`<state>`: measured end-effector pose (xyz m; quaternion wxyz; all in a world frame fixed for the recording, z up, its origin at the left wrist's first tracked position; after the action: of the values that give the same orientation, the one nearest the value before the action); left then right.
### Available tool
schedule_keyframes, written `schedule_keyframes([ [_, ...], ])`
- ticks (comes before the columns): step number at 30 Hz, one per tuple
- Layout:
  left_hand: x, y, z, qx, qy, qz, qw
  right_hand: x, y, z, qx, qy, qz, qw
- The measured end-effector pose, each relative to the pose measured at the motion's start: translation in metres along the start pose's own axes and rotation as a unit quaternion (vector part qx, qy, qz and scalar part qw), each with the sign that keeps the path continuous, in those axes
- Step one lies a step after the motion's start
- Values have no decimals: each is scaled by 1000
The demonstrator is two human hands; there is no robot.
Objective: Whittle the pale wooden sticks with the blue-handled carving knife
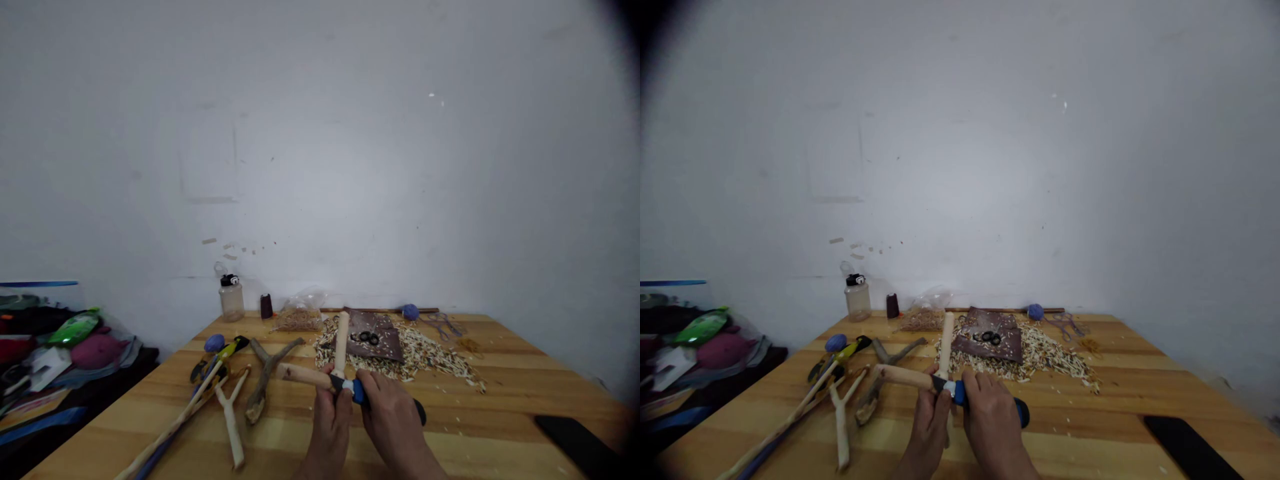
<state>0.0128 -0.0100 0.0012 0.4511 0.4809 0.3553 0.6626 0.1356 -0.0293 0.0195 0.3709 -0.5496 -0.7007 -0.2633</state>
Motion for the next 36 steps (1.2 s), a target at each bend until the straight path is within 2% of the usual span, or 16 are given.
schedule_keyframes([
  [6, 1, -7, -1, -4, 2, -23, 1000, 1, -1, -2, -13, -16, 1, 1000],
  [9, 1, -8, 0, 10, 15, -10, 1000, 1, -1, -1, -12, -13, -3, 1000],
  [14, 0, -6, 0, 28, 1, 31, 999, -1, 0, 1, -18, -11, 7, 1000],
  [18, 2, -4, 1, -48, -16, -40, 998, -1, 0, 1, -7, -20, 17, 1000],
  [22, 7, 0, 3, -195, -71, -132, 969, -1, 0, 3, -15, -51, 19, 998],
  [26, 11, 6, 2, -256, -91, -158, 949, -1, 3, 4, -17, -50, 17, 998],
  [30, 10, 8, 3, -242, -95, -143, 955, -1, 4, 4, -23, -34, 6, 999],
  [36, 7, 7, 5, -163, -84, -106, 977, -2, 3, 5, -50, -23, -3, 998],
])
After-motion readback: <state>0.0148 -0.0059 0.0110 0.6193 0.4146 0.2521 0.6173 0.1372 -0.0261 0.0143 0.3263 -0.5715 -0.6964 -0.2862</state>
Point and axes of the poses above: each hand's wrist, its own x-axis towards the middle knuckle, its own z-axis out of the palm, y = z × x, the point moved 2 cm from there along x, towards the middle knuckle, and after that the axes turned 4 degrees about y, right-handed, at the moved point
